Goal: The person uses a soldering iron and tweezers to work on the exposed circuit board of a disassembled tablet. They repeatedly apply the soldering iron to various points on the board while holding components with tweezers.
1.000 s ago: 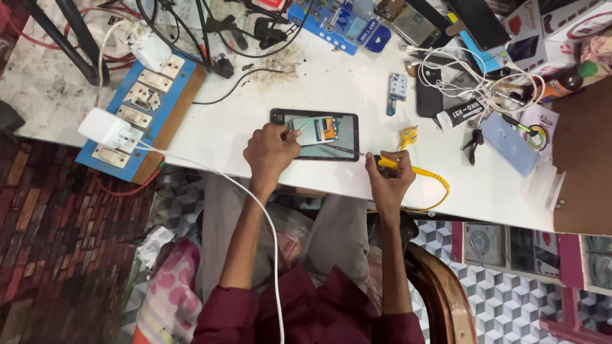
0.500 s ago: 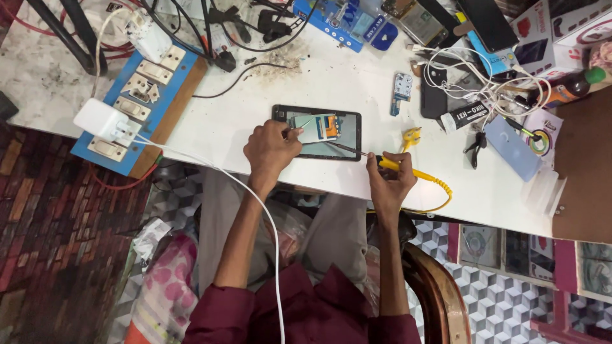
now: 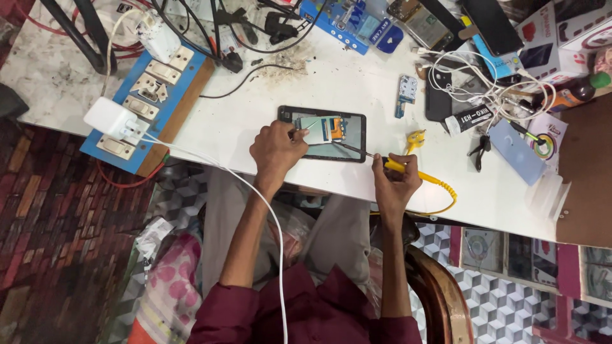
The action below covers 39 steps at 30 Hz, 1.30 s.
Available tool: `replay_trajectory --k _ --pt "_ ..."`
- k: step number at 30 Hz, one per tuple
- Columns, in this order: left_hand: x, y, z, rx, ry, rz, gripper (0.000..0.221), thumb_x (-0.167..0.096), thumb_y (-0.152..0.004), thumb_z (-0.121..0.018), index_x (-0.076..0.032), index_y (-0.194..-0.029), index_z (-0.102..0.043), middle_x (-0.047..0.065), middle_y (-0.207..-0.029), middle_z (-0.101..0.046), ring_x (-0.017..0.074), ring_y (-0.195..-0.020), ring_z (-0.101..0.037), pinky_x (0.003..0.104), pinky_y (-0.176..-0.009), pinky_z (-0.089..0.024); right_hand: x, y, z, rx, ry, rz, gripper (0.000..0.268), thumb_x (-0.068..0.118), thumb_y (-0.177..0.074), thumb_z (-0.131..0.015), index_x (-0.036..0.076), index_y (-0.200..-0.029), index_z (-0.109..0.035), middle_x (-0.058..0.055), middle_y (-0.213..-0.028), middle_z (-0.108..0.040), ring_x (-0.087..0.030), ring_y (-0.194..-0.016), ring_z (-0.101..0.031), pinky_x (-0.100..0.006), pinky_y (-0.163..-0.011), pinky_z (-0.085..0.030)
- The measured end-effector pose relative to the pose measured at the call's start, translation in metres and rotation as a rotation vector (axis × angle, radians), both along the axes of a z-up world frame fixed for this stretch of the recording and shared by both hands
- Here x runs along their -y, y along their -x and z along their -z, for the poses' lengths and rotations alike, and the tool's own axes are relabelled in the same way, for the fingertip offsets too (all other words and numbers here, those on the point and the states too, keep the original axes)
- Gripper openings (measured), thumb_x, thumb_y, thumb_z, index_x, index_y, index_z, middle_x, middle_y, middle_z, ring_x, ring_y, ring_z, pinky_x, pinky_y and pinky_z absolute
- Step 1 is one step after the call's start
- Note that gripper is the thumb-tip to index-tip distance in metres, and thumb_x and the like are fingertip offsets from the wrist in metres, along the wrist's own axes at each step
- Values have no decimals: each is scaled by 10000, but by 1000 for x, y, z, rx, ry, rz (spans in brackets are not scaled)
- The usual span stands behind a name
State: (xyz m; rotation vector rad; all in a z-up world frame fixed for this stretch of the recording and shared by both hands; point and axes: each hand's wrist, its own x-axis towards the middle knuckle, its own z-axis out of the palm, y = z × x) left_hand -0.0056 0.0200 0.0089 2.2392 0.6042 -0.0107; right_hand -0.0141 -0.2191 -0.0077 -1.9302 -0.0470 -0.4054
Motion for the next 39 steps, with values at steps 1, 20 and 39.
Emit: replay_trajectory --k 1,20,39 --pt "0 -1 0 20 -5 -2 268 -364 -845 -746 -112 -755 -752 156 -689 -710 384 -710 -713 500 -634 -535 -1 -1 0 -3 -16 -2 242 66 -951 -796 13 -992 -564 -7 -758 -654 -10 -615 -534 -175 -553 -411" --pt "2 1 2 47 20 -6 233 -300 -846 -741 -96 -733 -749 136 -662 -711 347 -658 -723 470 -608 -536 -1 3 -1 -5 -22 -9 255 79 -950 -801 -4 -993 -563 -37 -782 -672 -35 -651 -594 -190 -586 -478" --pt "3 -5 -1 -13 -32 23 237 -302 -835 -754 -70 -788 -768 172 -780 -740 373 -777 -735 484 -691 -551 -4 7 -10 19 -56 13 260 91 -944 -792 -13 -985 -558 -28 -755 -658 -22 -612 -568 -186 -538 -432"
